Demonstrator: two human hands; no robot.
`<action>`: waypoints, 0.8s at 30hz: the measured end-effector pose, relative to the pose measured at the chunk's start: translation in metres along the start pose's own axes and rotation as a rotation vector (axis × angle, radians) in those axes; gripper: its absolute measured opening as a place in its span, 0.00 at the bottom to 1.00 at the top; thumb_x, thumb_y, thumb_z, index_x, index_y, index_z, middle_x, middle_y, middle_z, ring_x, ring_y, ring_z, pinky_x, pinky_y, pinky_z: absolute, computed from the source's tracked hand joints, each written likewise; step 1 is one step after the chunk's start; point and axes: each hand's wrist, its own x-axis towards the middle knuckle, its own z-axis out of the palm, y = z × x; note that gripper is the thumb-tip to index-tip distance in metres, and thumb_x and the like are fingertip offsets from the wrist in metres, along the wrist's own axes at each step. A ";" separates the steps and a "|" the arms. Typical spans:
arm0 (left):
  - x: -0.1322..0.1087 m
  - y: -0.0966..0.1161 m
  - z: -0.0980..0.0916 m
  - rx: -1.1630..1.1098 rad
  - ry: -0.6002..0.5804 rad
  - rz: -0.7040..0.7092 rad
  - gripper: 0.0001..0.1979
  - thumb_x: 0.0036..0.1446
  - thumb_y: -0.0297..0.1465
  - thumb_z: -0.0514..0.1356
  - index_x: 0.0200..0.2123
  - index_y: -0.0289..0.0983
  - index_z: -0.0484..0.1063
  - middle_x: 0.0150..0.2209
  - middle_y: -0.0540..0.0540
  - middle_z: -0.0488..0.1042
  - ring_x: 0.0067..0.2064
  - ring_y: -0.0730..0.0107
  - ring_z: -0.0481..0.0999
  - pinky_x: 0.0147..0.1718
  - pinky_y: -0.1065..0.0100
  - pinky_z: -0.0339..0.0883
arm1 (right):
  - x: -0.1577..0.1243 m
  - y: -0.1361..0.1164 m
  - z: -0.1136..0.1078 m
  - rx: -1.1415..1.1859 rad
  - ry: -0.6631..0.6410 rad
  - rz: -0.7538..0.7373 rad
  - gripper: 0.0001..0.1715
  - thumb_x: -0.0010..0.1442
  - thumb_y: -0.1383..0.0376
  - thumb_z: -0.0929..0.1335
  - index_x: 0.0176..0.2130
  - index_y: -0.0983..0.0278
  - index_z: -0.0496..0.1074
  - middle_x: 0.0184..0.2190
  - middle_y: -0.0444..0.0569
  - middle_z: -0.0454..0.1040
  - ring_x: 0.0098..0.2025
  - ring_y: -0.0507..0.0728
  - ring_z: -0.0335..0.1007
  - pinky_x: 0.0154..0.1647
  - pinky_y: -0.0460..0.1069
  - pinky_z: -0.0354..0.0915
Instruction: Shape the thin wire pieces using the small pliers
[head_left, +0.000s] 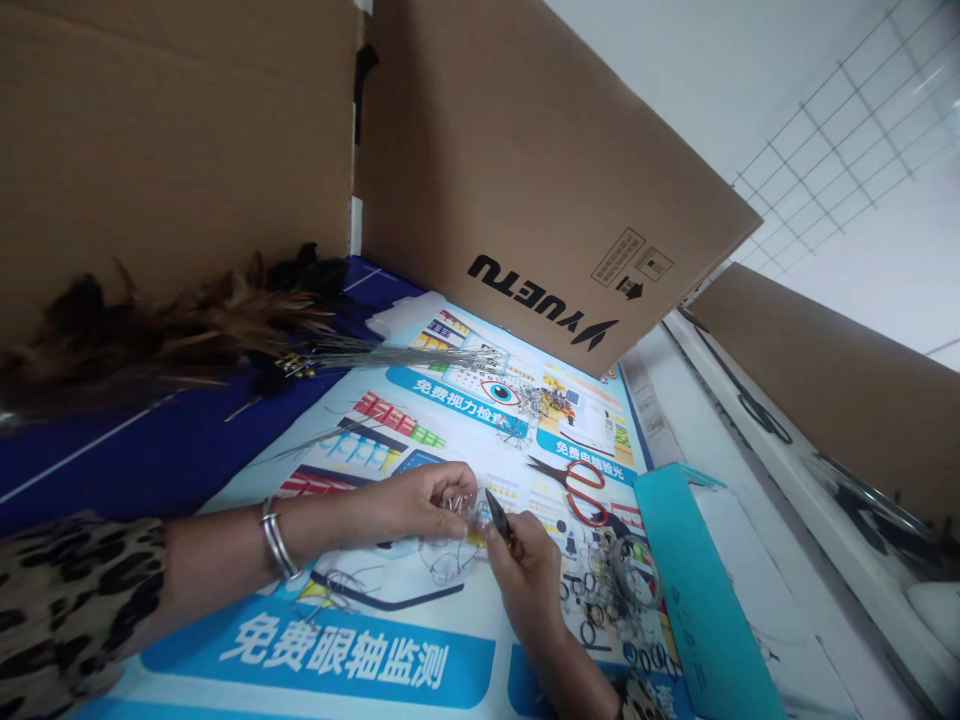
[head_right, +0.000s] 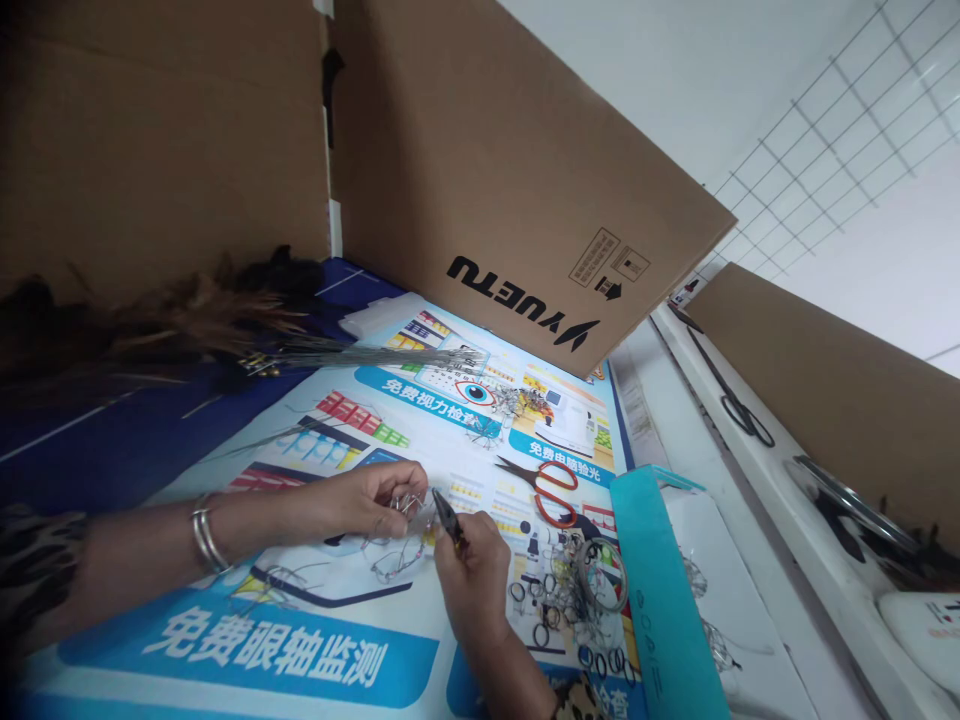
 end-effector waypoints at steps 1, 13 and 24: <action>0.000 0.000 0.000 0.009 0.010 -0.005 0.16 0.47 0.35 0.65 0.35 0.36 0.64 0.25 0.55 0.65 0.22 0.80 0.59 0.20 0.77 0.51 | 0.000 0.000 -0.001 0.003 0.002 0.005 0.13 0.56 0.65 0.64 0.21 0.64 0.62 0.21 0.41 0.59 0.24 0.49 0.56 0.23 0.44 0.50; -0.001 0.001 -0.001 0.118 0.147 -0.063 0.12 0.50 0.37 0.61 0.36 0.35 0.71 0.23 0.53 0.64 0.22 0.77 0.57 0.20 0.75 0.50 | 0.000 0.002 -0.002 0.016 -0.010 0.023 0.14 0.57 0.64 0.63 0.22 0.64 0.60 0.21 0.41 0.58 0.26 0.50 0.57 0.26 0.44 0.52; 0.000 0.004 0.001 -0.033 0.103 -0.051 0.14 0.46 0.35 0.65 0.35 0.34 0.70 0.25 0.52 0.66 0.22 0.79 0.60 0.20 0.76 0.52 | -0.002 0.001 0.001 -0.005 0.003 0.004 0.12 0.56 0.66 0.64 0.22 0.64 0.63 0.21 0.41 0.61 0.25 0.49 0.57 0.23 0.44 0.50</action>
